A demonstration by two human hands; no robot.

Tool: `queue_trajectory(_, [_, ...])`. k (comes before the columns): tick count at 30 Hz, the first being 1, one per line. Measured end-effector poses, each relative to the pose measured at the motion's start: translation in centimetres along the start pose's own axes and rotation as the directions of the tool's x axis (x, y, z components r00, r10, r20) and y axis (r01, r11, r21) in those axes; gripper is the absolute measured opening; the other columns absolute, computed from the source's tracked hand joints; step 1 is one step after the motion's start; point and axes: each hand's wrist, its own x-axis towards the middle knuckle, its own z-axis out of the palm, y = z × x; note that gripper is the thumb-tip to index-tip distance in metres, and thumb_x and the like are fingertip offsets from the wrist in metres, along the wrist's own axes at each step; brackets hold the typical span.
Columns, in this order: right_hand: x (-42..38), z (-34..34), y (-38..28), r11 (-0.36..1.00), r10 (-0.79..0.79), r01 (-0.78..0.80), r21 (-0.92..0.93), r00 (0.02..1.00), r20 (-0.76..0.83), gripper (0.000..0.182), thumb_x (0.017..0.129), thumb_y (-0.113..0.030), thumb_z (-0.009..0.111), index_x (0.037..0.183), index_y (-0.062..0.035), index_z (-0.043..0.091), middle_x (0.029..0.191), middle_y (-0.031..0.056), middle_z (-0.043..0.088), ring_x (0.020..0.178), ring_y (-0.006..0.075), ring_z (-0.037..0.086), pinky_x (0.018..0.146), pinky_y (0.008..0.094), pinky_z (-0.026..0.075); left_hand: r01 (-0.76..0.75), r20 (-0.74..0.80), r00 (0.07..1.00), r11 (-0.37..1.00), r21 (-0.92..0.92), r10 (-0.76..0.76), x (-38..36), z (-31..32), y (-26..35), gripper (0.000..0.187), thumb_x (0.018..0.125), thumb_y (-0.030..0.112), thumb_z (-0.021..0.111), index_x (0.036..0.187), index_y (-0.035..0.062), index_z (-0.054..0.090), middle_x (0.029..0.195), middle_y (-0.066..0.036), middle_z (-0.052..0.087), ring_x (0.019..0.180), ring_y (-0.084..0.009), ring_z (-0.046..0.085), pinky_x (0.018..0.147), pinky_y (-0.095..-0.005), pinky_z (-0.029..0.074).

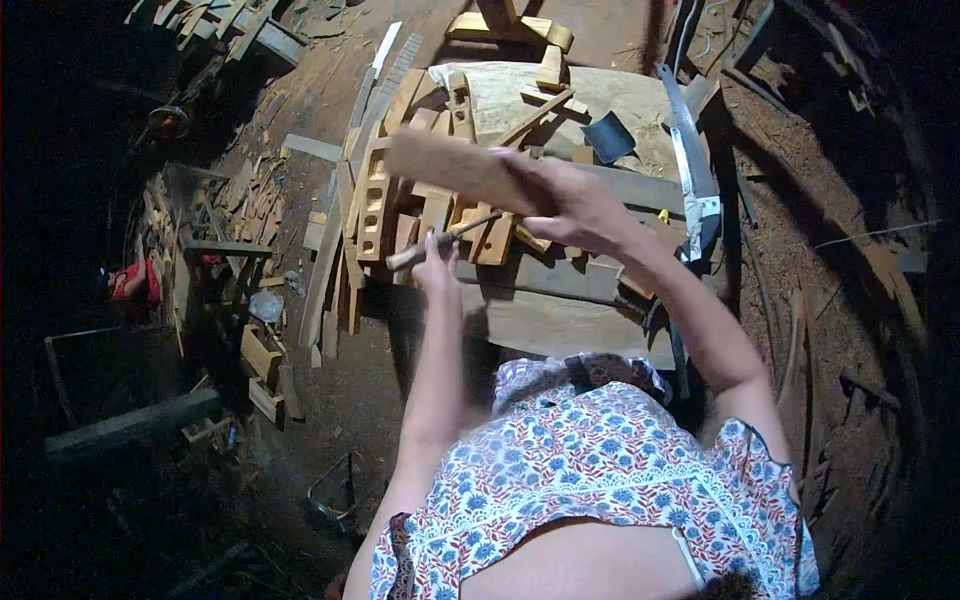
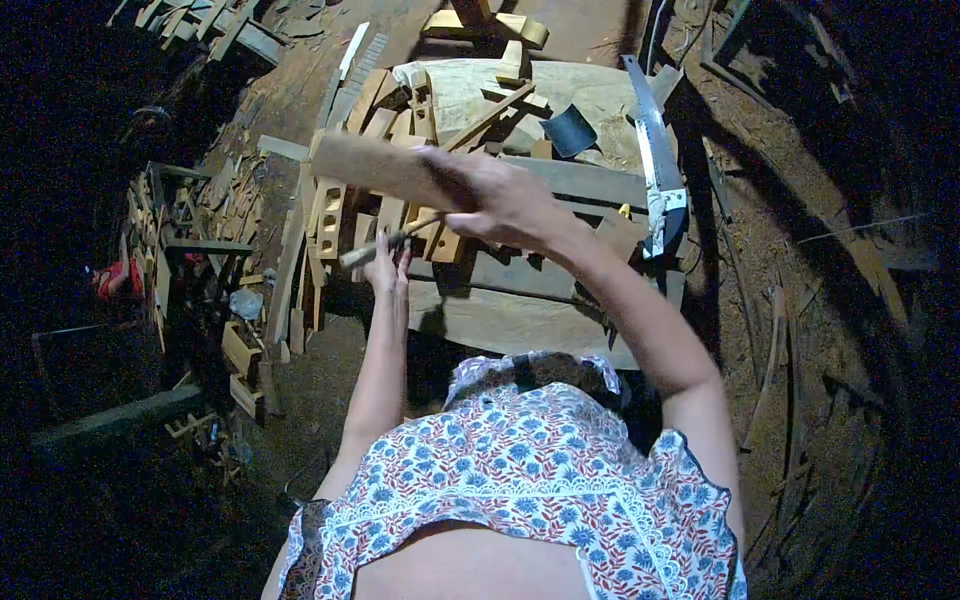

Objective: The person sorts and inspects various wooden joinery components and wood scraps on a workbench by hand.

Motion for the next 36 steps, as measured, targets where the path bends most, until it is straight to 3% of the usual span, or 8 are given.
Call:
queue_trajectory(8, [-13.1,-1.3,1.4,0.821,0.541,-0.489,0.295,0.831,-0.129,0.078,0.071,-0.025,0.065,0.141,-0.0183,0.029,0.124,0.0177,0.050,0.108,0.0264,0.054,0.092,0.0347,0.043,-0.100,0.027,0.994,0.738,0.668,0.110,-5.8,3.3,6.2,0.046,0.086,0.037,0.061,0.080,-0.0083,0.063,0.069,-0.005,0.059,0.053,-0.0120,0.047,0.053,-0.0286,0.040])
queue_trajectory(19, [-12.2,-0.3,-1.3,0.748,0.653,-0.542,0.383,0.705,-0.278,0.078,0.076,-0.022,0.065,0.142,-0.0175,0.024,0.130,0.0135,0.046,0.108,0.0217,0.053,0.091,0.0321,0.043,-0.811,0.692,0.547,0.502,0.299,0.471,-1.9,5.3,6.7,0.024,0.082,0.013,0.066,0.099,-0.0002,0.055,0.089,-0.011,0.066,0.077,-0.0192,0.064,0.068,-0.0327,0.049])
queue_trajectory(21, [-8.3,-1.2,-2.9,0.851,0.514,-0.422,0.312,0.790,-0.334,0.076,0.076,-0.018,0.064,0.142,-0.0170,0.026,0.128,0.0142,0.048,0.108,0.0222,0.053,0.091,0.0320,0.043,0.301,0.724,0.687,0.929,-0.216,-0.054,1.9,7.0,5.0,0.028,0.081,0.018,0.067,0.099,0.0005,0.054,0.087,-0.012,0.065,0.079,-0.0211,0.064,0.070,-0.0330,0.049])
queue_trajectory(22, [-5.3,-1.3,-4.6,0.870,0.481,-0.376,0.318,0.788,-0.385,0.071,0.075,-0.017,0.063,0.139,-0.0114,0.031,0.126,0.0171,0.048,0.111,0.0253,0.051,0.095,0.0340,0.041,-0.492,0.766,0.626,0.835,0.245,0.145,4.8,6.9,3.2,0.034,0.081,0.024,0.068,0.103,0.0016,0.053,0.090,-0.013,0.065,0.084,-0.0218,0.064,0.074,-0.0343,0.049])
queue_trajectory(25, [0.0,-1.3,-6.5,0.944,0.325,-0.272,0.187,0.868,-0.375,0.077,0.072,-0.020,0.066,0.140,-0.0167,0.029,0.124,0.0185,0.051,0.111,0.0245,0.053,0.092,0.0336,0.043,-0.685,0.859,0.502,0.653,0.321,0.104,2.8,8.3,7.7,0.038,0.081,0.025,0.068,0.108,0.0023,0.052,0.093,-0.014,0.065,0.089,-0.0208,0.063,0.076,-0.0346,0.048])
queue_trajectory(33, [6.8,0.0,-4.6,0.854,0.424,-0.391,-0.344,0.905,0.024,0.078,0.070,-0.027,0.061,0.140,-0.0249,0.027,0.117,0.0183,0.055,0.101,0.0348,0.057,0.088,0.0407,0.046,0.301,0.892,0.452,0.942,-0.147,-0.005,4.3,9.2,6.9,0.038,0.082,0.021,0.065,0.114,0.0045,0.052,0.090,-0.011,0.065,0.084,-0.0192,0.061,0.073,-0.0339,0.048])
queue_trajectory(35, [7.2,0.5,-5.2,0.909,0.386,-0.383,-0.166,0.922,-0.018,0.079,0.070,-0.026,0.061,0.140,-0.0250,0.026,0.116,0.0178,0.057,0.099,0.0343,0.058,0.087,0.0402,0.046,-0.741,0.896,0.421,0.623,0.250,0.142,4.8,9.0,7.9,0.037,0.082,0.020,0.064,0.114,0.0051,0.053,0.091,-0.009,0.065,0.081,-0.0161,0.060,0.072,-0.0311,0.048])
queue_trajectory(36, [7.4,1.4,-5.0,0.935,0.337,-0.346,-0.076,0.934,-0.117,0.078,0.070,-0.026,0.061,0.140,-0.0253,0.027,0.113,0.0180,0.057,0.097,0.0332,0.059,0.086,0.0398,0.046,-0.670,0.874,0.483,0.669,0.322,0.063,3.7,8.9,9.4,0.036,0.080,0.019,0.065,0.111,0.0056,0.053,0.091,-0.008,0.065,0.080,-0.0140,0.059,0.071,-0.0291,0.048])
